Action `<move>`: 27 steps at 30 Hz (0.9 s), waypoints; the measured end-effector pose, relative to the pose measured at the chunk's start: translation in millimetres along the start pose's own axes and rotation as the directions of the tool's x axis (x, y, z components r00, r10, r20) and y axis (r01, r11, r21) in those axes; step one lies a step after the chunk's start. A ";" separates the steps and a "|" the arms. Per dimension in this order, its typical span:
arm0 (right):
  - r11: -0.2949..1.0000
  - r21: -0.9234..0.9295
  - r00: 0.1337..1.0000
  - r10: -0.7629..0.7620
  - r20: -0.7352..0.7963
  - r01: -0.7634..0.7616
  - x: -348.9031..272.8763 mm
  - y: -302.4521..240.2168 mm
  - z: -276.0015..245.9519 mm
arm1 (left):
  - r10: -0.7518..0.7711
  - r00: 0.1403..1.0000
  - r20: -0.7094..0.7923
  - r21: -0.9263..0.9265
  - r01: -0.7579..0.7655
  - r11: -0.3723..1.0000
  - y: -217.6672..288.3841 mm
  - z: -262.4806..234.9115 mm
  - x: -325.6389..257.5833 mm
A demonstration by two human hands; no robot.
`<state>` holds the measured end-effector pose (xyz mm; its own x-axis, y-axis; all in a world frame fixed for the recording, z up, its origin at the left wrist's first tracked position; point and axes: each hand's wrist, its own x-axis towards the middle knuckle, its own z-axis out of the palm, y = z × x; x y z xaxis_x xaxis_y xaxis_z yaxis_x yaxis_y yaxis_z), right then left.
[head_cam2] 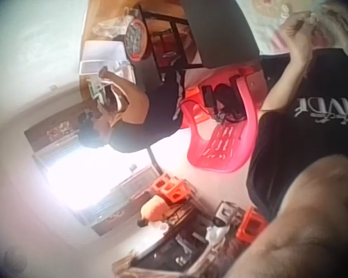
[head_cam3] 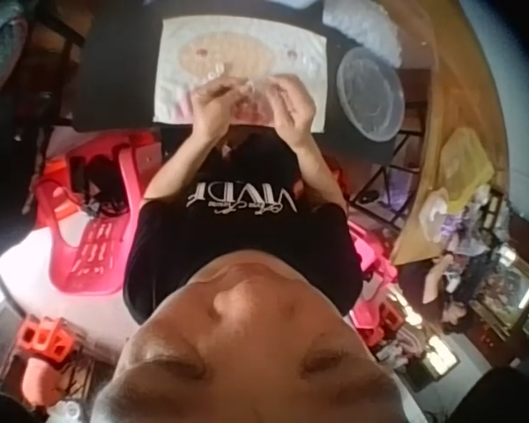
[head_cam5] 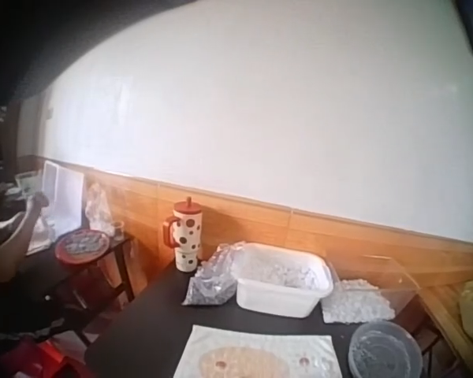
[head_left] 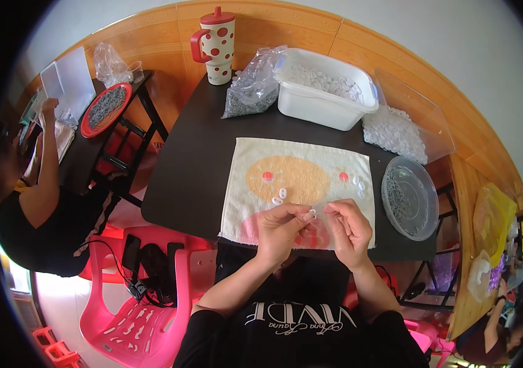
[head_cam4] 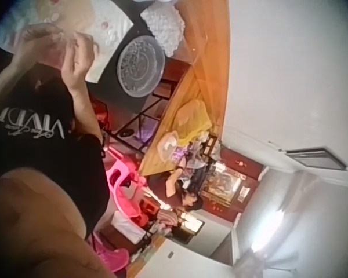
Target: Manually assembling small white plastic components at a desk.
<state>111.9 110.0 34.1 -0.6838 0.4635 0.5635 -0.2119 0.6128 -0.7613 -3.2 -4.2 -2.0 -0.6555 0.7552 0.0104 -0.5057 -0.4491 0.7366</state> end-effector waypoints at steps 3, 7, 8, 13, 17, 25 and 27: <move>0.990 -0.101 0.995 -0.101 0.012 0.102 6.8 -4.7 3.5 | -0.030 1.000 0.010 0.015 0.030 0.999 3.4 0.9 -1.6; 0.963 -0.191 0.982 -0.185 0.042 0.189 10.6 -5.9 4.8 | 0.001 1.000 0.026 -0.018 -0.001 1.000 -1.5 0.1 -2.6; 0.963 -0.188 0.982 -0.186 0.044 0.191 10.8 -5.2 5.6 | 0.005 1.000 0.029 -0.010 -0.004 1.000 -2.4 -0.1 -2.6; 0.963 -0.162 0.976 -0.218 0.004 0.216 7.6 0.0 13.0 | 0.001 1.000 0.023 0.010 -0.002 1.000 -1.4 3.5 -5.6; 0.956 -0.174 0.971 -0.238 0.007 0.235 6.2 -1.9 14.3 | 0.015 1.000 0.013 -0.001 -0.015 1.000 -2.2 1.2 -5.0; 0.991 0.021 0.985 -0.136 0.109 0.135 24.7 -5.2 -14.1 | -0.133 0.987 0.088 -0.068 0.139 0.988 11.2 -4.2 4.9; 0.996 -0.014 0.976 -0.083 0.199 0.087 28.3 -8.5 -20.5 | -0.273 0.953 0.132 -0.062 0.283 0.957 17.2 -6.2 7.7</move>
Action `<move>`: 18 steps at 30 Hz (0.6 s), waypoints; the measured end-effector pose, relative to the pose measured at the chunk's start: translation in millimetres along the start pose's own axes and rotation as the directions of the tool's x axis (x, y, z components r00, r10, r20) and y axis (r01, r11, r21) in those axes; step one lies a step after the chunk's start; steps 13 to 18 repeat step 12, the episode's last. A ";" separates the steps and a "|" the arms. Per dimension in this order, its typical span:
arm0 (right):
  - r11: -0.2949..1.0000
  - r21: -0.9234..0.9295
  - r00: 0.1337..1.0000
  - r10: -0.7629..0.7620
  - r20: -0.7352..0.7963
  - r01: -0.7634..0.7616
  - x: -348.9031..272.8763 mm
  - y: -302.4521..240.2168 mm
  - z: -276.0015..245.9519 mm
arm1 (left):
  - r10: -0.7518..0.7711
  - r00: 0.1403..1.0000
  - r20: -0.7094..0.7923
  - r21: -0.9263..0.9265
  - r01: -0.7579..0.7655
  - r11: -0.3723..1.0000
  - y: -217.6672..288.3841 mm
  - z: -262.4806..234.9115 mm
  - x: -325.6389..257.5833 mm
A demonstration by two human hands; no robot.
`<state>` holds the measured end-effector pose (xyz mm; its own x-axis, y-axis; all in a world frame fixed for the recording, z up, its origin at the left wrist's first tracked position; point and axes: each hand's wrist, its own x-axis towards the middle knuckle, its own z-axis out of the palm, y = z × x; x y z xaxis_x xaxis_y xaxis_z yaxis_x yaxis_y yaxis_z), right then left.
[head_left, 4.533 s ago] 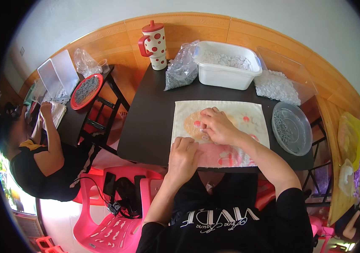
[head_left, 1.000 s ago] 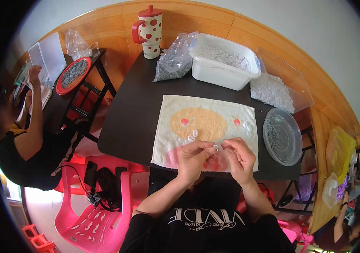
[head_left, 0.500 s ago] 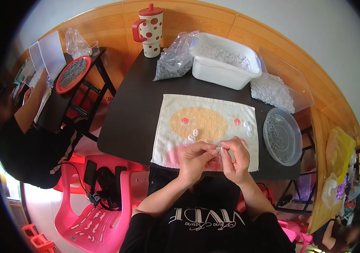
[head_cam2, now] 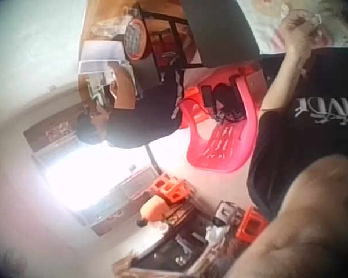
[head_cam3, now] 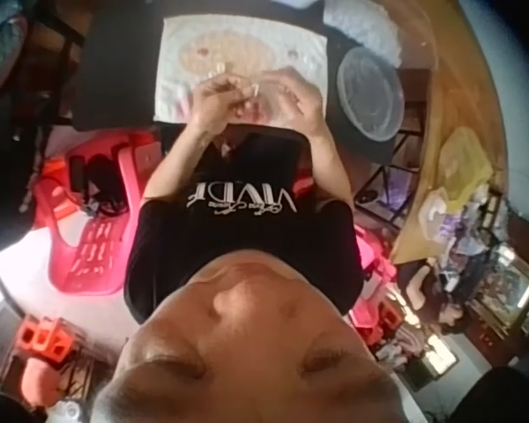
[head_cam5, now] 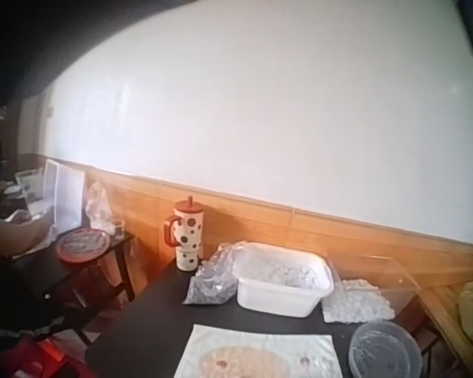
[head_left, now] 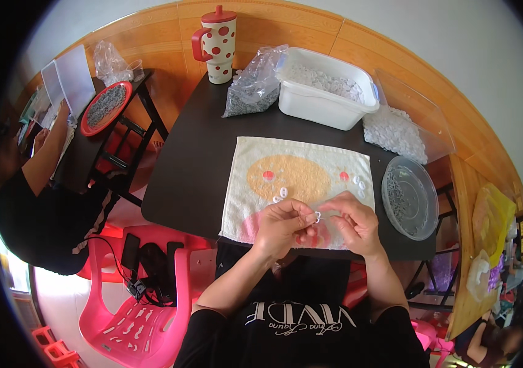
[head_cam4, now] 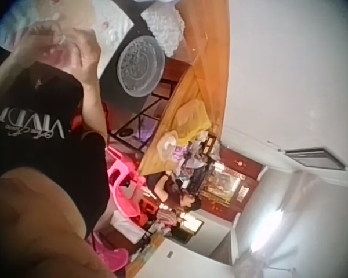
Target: Manually assembling small white plastic components at a desk.
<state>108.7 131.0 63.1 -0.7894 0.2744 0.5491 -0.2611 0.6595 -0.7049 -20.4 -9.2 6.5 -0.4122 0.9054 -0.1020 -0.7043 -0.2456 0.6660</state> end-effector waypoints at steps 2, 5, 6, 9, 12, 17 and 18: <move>0.994 0.037 0.991 -0.104 0.083 0.101 0.7 5.5 -0.4 | -0.010 1.000 0.009 0.002 0.010 1.000 0.5 2.7 0.1; 0.980 -0.055 0.981 -0.188 0.053 0.191 -1.7 10.6 3.0 | -0.011 1.000 0.027 0.005 0.010 1.000 -4.7 1.3 -0.5; 0.980 -0.053 0.981 -0.187 0.052 0.190 -1.1 9.4 4.4 | -0.005 0.999 0.042 0.006 0.004 1.000 -6.0 1.4 -0.9; 0.978 -0.092 0.981 -0.185 0.058 0.190 0.2 5.9 7.0 | -0.017 0.999 -0.030 0.062 0.019 0.998 -5.9 4.7 -4.7; 0.978 -0.102 0.979 -0.168 0.114 0.180 -1.7 6.3 7.0 | 0.027 1.000 -0.011 0.099 -0.026 0.995 -13.7 3.4 -3.1; 0.978 -0.102 0.979 -0.168 0.114 0.180 -1.7 6.3 7.0 | 0.027 1.000 -0.011 0.099 -0.026 0.995 -13.7 3.4 -3.1; 0.978 -0.102 0.979 -0.168 0.114 0.180 -1.7 6.3 7.0 | 0.027 1.000 -0.011 0.099 -0.026 0.995 -13.7 3.4 -3.1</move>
